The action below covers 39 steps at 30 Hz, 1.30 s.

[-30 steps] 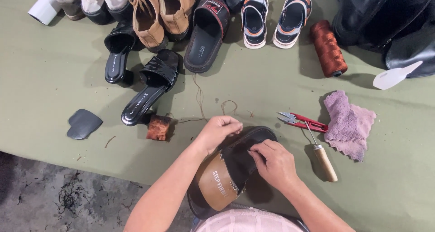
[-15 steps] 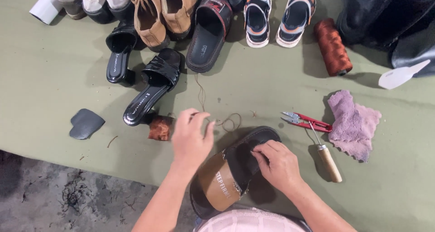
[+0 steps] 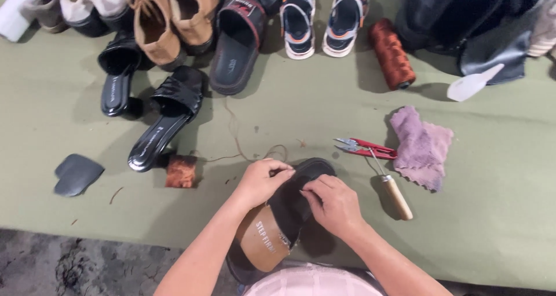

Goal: Hand-stitching the sole of a black sandal using an awl and thread at a shoe repair station.

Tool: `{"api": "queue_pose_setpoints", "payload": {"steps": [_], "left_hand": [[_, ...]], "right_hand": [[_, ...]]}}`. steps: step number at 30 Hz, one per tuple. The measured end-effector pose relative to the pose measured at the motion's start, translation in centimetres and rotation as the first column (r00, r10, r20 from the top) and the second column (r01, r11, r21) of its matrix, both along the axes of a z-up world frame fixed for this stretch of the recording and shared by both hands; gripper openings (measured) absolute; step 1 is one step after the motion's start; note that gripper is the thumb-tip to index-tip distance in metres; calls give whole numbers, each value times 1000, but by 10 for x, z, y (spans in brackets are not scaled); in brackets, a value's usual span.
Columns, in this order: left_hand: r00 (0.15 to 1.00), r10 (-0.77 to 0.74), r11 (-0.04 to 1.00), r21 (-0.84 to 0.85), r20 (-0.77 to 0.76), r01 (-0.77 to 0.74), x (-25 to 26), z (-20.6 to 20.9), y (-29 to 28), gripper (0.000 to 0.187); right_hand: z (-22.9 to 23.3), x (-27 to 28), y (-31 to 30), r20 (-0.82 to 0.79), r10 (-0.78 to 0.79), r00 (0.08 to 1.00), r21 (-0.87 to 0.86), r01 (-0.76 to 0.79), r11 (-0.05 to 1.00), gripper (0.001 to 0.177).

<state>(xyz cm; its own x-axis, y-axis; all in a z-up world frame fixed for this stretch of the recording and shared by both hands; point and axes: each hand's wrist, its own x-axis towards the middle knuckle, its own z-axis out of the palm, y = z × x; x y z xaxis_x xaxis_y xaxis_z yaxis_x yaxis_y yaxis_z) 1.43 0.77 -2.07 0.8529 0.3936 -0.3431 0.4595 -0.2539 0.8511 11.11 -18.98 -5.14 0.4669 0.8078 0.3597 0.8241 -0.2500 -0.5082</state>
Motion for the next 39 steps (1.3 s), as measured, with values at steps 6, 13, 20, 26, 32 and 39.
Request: {"api": "queue_pose_setpoints", "payload": {"steps": [6, 13, 20, 26, 32, 39], "left_hand": [[992, 88, 996, -28, 93, -86, 5, -21, -1, 11], [978, 186, 981, -63, 94, -181, 18, -19, -6, 12], [876, 475, 699, -568, -85, -434, 37, -21, -7, 30], [934, 356, 905, -258, 29, -337, 30, -16, -11, 31], [921, 368, 917, -215, 125, -337, 29, -24, -13, 31], [906, 393, 913, -188, 158, -363, 27, -24, -15, 32]], "right_hand": [[-2, 1, -2, -23, 5, 1000, 11, -4, 1000, 5], [-6, 3, -5, -13, 27, 1000, 10, -27, 1000, 4], [19, -2, -2, -336, -3, 942, -97, -32, 995, 8], [5, 1, 3, -238, 66, 969, -89, -89, 992, 12], [-1, 6, 5, -137, 134, 981, 17, -133, 991, 13], [-3, 19, -3, -239, 178, 954, -55, -196, 979, 17]]}}
